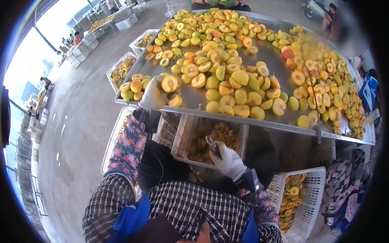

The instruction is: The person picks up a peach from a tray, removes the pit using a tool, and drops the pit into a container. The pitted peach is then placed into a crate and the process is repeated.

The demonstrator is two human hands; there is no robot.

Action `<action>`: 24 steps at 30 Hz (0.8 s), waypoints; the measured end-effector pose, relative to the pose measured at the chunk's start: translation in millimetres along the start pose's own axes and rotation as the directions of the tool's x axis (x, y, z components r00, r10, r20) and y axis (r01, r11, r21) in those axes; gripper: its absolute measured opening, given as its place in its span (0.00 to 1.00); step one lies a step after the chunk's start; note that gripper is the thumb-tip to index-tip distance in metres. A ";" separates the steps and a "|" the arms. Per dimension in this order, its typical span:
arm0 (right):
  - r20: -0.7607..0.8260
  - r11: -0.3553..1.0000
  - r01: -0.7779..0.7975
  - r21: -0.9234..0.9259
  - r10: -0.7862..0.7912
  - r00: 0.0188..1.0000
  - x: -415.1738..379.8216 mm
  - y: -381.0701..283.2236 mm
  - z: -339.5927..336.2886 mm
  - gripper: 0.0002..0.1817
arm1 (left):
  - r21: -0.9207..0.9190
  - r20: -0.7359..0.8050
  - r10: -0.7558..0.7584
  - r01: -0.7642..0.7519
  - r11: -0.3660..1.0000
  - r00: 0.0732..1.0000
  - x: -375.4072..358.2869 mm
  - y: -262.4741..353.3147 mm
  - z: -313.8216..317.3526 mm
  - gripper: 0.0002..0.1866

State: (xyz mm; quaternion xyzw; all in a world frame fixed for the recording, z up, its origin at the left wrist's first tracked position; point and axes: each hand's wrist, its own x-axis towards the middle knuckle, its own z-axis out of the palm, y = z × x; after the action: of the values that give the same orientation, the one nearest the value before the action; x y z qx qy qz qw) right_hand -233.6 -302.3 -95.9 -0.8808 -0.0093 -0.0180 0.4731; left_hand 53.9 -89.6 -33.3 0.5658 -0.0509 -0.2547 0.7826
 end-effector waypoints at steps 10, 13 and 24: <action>-0.354 0.960 0.205 -0.189 -0.261 0.898 43.8 -63.8 -7.2 0.15 | -0.248 0.094 0.033 -0.009 0.969 0.995 -87.3 -66.9 110.0 0.25; -0.361 0.955 0.133 -0.266 -0.227 0.905 38.4 -63.4 -4.3 0.14 | -0.086 0.056 0.189 -0.184 0.979 0.980 -90.8 -80.2 119.2 0.22; -0.167 0.905 0.113 -0.410 -0.197 0.966 28.9 -53.6 -19.3 0.17 | -0.025 0.114 0.138 -0.136 0.990 0.984 -102.9 -77.1 124.9 0.27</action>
State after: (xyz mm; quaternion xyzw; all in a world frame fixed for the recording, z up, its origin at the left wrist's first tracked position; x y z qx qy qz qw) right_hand -206.9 -288.9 -39.4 -0.9481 -0.0271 -0.1477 0.2803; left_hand -107.3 -167.8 -37.9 0.5386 -0.1328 -0.2331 0.7987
